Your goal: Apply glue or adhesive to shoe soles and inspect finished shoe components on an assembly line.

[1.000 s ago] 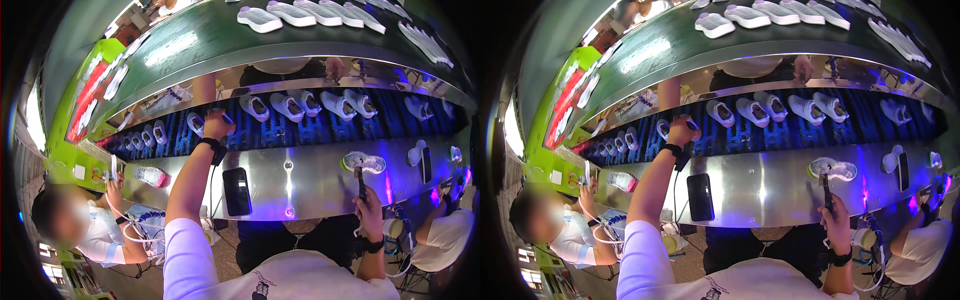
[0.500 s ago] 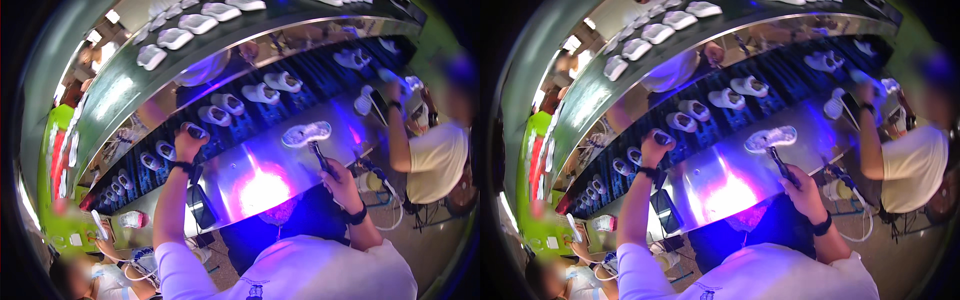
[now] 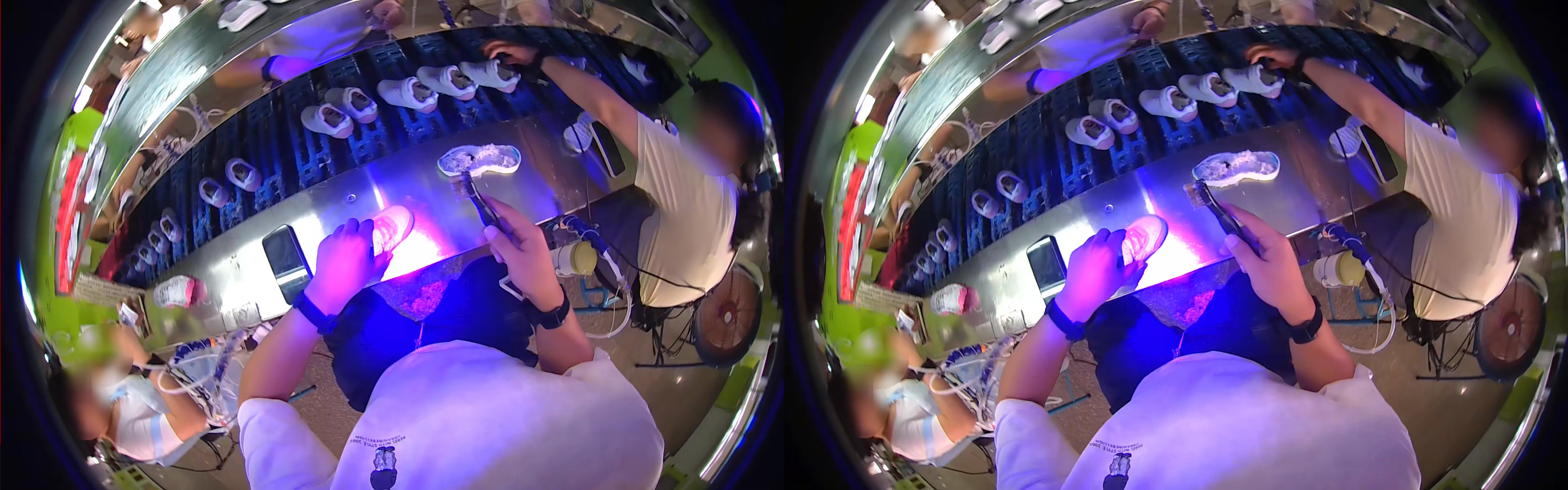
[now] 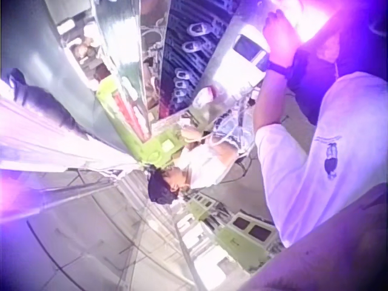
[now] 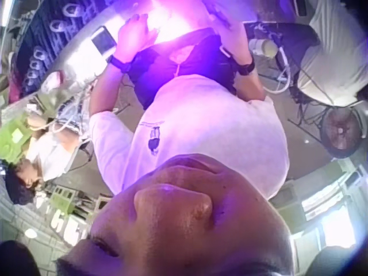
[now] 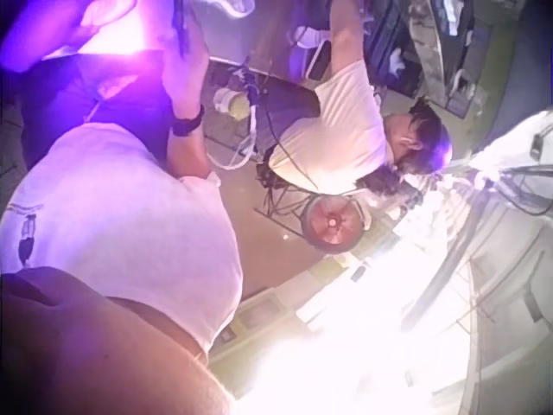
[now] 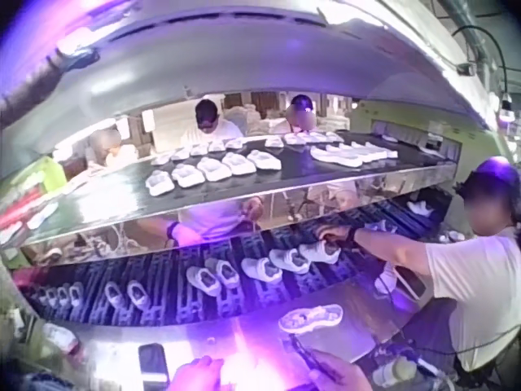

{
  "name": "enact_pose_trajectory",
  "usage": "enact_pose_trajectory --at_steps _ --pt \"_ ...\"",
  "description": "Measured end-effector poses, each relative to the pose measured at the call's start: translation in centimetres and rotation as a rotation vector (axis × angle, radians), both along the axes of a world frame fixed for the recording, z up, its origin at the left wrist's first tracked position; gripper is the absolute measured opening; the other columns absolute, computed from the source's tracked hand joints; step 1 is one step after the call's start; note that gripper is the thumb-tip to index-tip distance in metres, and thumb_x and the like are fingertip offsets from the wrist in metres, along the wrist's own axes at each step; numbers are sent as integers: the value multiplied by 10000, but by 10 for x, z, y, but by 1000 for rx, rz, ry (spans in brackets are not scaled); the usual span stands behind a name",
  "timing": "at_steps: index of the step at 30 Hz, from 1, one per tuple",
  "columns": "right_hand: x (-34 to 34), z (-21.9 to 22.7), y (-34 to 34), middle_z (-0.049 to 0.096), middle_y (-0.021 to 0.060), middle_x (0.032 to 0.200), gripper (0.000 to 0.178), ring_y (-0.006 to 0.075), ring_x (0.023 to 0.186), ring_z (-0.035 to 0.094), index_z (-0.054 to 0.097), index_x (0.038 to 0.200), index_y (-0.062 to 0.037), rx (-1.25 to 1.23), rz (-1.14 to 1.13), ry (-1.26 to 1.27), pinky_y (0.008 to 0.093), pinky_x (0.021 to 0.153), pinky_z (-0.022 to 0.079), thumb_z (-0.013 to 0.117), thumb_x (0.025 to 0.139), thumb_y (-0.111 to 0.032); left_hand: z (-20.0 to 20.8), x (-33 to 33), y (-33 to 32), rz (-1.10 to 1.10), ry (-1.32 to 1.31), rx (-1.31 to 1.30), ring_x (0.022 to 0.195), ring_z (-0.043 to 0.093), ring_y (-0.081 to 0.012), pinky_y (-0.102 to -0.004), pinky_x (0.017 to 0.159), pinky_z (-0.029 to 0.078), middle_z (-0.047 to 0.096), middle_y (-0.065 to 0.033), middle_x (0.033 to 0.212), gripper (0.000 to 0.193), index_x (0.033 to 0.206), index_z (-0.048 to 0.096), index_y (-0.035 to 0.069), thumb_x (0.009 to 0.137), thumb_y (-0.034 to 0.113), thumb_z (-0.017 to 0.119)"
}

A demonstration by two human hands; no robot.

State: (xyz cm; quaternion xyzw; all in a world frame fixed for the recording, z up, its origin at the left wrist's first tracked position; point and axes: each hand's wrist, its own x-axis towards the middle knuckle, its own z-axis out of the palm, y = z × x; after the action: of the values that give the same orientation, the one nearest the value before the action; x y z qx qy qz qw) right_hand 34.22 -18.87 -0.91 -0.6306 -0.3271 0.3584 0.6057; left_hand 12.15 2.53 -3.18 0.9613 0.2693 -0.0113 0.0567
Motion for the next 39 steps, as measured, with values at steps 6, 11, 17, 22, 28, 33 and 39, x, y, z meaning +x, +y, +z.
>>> enact_pose_trajectory --at_steps 6,11,17,22,28,33,39 --pt "-5 22 -29 695 47 977 494 93 897 650 536 1465 -16 26 65 -54 245 818 529 613 980 27 33 0 -45 157 -803 -743 1066 688 -292 -401 901 567 662 -186 1188 721 1324 616 19 705 221 927" --pt "-10 27 -27 737 77 1020 455 102 910 668 594 1401 2 2 144 -178 266 848 532 631 949 43 35 -17 -66 -221 -928 -245 1155 661 -366 -433 974 551 647 -180 1251 727 1357 622 38 650 -22 780" --pt "-17 39 -11 752 137 1135 443 178 980 708 627 1366 -18 54 215 -496 305 897 535 665 927 19 38 -31 -65 -394 -925 39 1190 646 -380 -524 1038 541 654 -151 1241 495 1215 706 64 727 20 777" --pt "-21 42 -2 736 171 1158 454 252 1018 721 639 1364 -52 63 235 -514 332 907 536 691 916 0 41 -37 -67 -452 -867 115 1218 636 -354 -520 1074 532 658 -122 1257 363 1216 718 100 853 88 725" --pt "-12 33 -6 736 167 1138 482 273 1007 719 645 1363 -69 23 280 -583 345 889 541 722 891 -17 44 -31 -60 -493 -805 112 1192 651 -376 -544 1047 546 654 -132 1216 377 1152 729 77 790 -25 759" --pt "-6 16 -8 742 146 1100 490 222 948 713 648 1367 -74 41 267 -564 315 855 542 722 887 -14 35 -23 -55 -515 -747 117 1265 612 -330 -533 1112 495 641 -105 1307 339 1210 734 113 872 116 710" --pt "2 1 -39 718 63 982 456 101 841 623 643 1368 -36 -132 392 -36 278 785 531 703 917 -6 22 -13 -48 -449 -728 87 1268 609 -339 -550 1103 496 643 -104 1300 352 1212 734 109 860 95 715"
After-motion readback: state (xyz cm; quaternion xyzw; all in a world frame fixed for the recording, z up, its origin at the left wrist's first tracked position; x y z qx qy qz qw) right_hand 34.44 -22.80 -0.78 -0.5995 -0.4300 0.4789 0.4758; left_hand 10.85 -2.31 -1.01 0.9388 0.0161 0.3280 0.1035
